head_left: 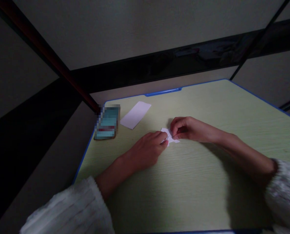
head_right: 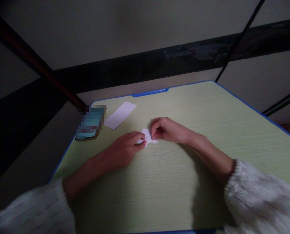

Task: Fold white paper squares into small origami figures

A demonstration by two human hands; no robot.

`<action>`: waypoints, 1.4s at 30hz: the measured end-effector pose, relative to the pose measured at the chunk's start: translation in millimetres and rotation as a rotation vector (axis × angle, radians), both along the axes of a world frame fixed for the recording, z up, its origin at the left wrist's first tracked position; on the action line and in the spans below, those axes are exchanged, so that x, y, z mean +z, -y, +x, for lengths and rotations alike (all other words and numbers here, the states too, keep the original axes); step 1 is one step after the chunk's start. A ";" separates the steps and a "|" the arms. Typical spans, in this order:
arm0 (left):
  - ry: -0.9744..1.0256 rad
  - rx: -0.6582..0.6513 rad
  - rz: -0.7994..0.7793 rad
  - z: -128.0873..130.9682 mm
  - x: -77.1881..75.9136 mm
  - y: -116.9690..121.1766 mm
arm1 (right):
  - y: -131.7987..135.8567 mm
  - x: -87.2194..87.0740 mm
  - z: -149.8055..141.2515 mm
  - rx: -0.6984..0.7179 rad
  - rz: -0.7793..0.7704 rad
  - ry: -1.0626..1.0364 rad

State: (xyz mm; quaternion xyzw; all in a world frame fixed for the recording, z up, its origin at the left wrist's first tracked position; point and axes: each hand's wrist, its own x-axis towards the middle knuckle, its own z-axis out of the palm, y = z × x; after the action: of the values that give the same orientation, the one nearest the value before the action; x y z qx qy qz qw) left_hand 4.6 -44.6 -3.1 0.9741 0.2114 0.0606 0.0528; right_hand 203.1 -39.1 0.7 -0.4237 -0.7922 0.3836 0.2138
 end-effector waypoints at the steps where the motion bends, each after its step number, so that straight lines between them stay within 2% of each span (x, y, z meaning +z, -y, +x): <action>1: 0.021 -0.003 -0.046 -1.1 -0.6 -1.0 | 0.1 0.2 0.0 -0.001 -0.004 0.000; 4: 0.192 -0.001 -0.226 -3.6 -4.6 -7.0 | 0.4 0.6 0.2 -0.005 -0.014 0.007; 7: 0.324 0.034 -0.288 -3.4 -9.2 -11.6 | 0.7 1.1 0.4 -0.003 0.008 0.026; 15: 0.399 0.022 -0.247 -3.0 -14.7 -9.2 | 1.5 1.9 0.6 0.001 0.043 0.049; 23: 0.244 0.003 -0.222 -2.1 -9.7 -7.5 | 1.4 1.3 0.3 -0.007 0.048 0.060; 32: 0.304 -0.031 -0.214 -4.3 -8.2 -8.8 | 0.8 -0.9 0.5 -0.001 0.086 0.083; 42: 0.333 -0.060 -0.186 -6.4 -8.9 -7.1 | 8.3 0.4 -7.6 -0.015 -0.015 -0.015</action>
State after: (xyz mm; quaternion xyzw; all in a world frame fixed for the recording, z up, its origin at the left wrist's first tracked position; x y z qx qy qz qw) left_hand -1.8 -37.5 -12.0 0.9474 0.1753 0.1994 0.1788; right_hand 195.5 -47.4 1.1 -0.4285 -0.7845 0.3909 0.2195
